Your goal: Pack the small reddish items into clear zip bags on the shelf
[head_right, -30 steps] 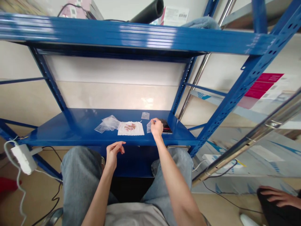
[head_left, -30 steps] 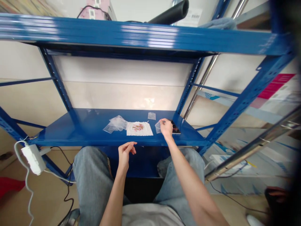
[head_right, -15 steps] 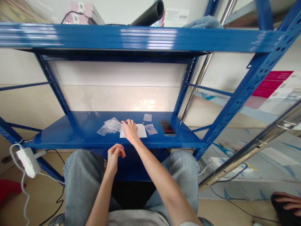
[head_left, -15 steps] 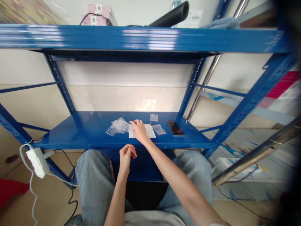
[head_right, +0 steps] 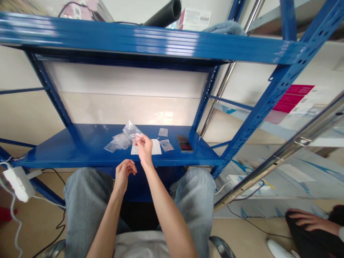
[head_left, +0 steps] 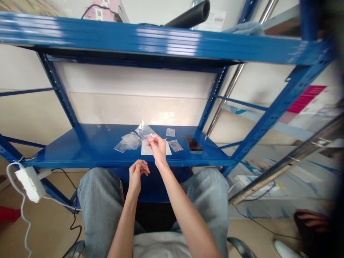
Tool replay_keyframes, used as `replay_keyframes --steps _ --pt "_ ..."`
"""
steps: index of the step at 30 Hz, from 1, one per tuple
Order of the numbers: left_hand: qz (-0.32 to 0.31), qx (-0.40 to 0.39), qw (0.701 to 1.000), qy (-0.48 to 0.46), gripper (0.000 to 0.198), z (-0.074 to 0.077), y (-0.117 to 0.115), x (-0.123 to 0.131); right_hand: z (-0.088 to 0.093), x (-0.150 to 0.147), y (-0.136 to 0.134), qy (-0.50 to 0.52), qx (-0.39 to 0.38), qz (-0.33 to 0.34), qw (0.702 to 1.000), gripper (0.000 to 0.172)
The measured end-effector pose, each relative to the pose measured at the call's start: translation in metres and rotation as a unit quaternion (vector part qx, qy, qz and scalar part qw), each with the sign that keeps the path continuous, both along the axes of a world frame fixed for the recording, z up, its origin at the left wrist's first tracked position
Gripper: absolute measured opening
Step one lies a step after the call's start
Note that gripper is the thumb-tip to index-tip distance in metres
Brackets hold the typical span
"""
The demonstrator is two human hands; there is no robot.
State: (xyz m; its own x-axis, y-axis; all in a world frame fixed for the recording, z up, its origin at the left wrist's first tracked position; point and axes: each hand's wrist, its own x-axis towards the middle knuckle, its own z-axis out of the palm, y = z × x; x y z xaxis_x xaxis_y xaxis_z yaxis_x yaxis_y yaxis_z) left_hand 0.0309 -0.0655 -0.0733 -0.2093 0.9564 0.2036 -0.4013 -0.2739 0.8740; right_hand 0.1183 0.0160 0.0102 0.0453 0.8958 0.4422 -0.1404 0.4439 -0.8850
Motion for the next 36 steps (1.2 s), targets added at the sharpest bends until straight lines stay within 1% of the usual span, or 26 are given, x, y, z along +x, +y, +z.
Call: replay_keyframes --steps 1,3,5,7,8,10,13,15,17,19,20,22,25,27,29,32,34,36 --pt "-0.016 0.015 1.000 -0.019 0.037 0.002 -0.001 0.002 -0.005 0.005 -0.019 0.057 -0.033 0.020 0.998 0.027" --pt "-0.036 0.046 0.997 -0.056 0.045 0.007 -0.004 0.005 -0.017 0.017 -0.056 0.130 -0.091 0.044 0.986 0.039" --pt "-0.067 0.064 0.992 -0.082 0.056 0.011 -0.008 0.009 -0.031 0.030 -0.084 0.165 -0.129 0.049 0.977 0.046" --pt "-0.108 0.068 0.988 -0.087 0.062 0.015 -0.013 0.013 -0.043 0.043 -0.099 0.166 -0.145 0.050 0.974 0.045" --pt "-0.122 0.065 0.987 -0.084 0.063 0.017 -0.014 0.014 -0.048 0.049 -0.101 0.153 -0.148 0.057 0.975 0.042" --pt "-0.120 0.052 0.989 -0.075 0.061 0.018 -0.016 0.016 -0.055 0.062 -0.097 0.109 -0.153 0.080 0.979 0.037" --pt "-0.071 0.017 0.995 -0.063 0.056 0.015 -0.012 0.016 -0.060 0.080 -0.084 0.034 -0.157 0.106 0.981 0.034" --pt "-0.041 -0.013 0.998 -0.048 0.052 0.011 -0.007 0.015 -0.061 0.088 -0.080 0.002 -0.160 0.120 0.980 0.032" --pt "-0.015 -0.036 0.999 -0.033 0.049 0.008 -0.004 0.014 -0.062 0.092 -0.079 -0.008 -0.159 0.131 0.979 0.029" --pt "-0.004 -0.046 0.998 -0.031 0.049 0.006 -0.003 0.015 -0.062 0.091 -0.079 0.003 -0.157 0.115 0.981 0.027" --pt "-0.010 -0.044 0.998 -0.039 0.050 0.007 -0.003 0.015 -0.062 0.090 -0.080 0.014 -0.156 0.102 0.982 0.027" --pt "-0.045 -0.022 0.996 -0.073 0.055 0.010 -0.006 0.018 -0.064 0.085 -0.080 0.031 -0.166 0.087 0.982 0.028" --pt "-0.105 0.026 0.985 -0.136 0.071 0.014 -0.010 0.025 -0.069 0.077 -0.080 0.022 -0.202 0.098 0.974 0.030" --pt "-0.123 0.033 0.978 -0.163 0.074 0.013 -0.012 0.030 -0.073 0.072 -0.080 0.007 -0.229 0.116 0.967 0.030" --pt "-0.129 0.019 0.973 -0.190 0.067 0.011 -0.012 0.033 -0.075 0.069 -0.080 0.001 -0.250 0.147 0.957 0.032" --pt "-0.121 -0.007 0.963 -0.239 0.052 0.007 -0.011 0.033 -0.075 0.064 -0.081 -0.010 -0.262 0.196 0.945 0.034" --pt "-0.110 -0.014 0.961 -0.254 0.042 0.006 -0.009 0.031 -0.073 0.062 -0.082 -0.009 -0.253 0.197 0.947 0.034" --pt "-0.098 -0.013 0.964 -0.247 0.035 0.006 -0.007 0.026 -0.070 0.062 -0.082 0.004 -0.239 0.176 0.955 0.035"
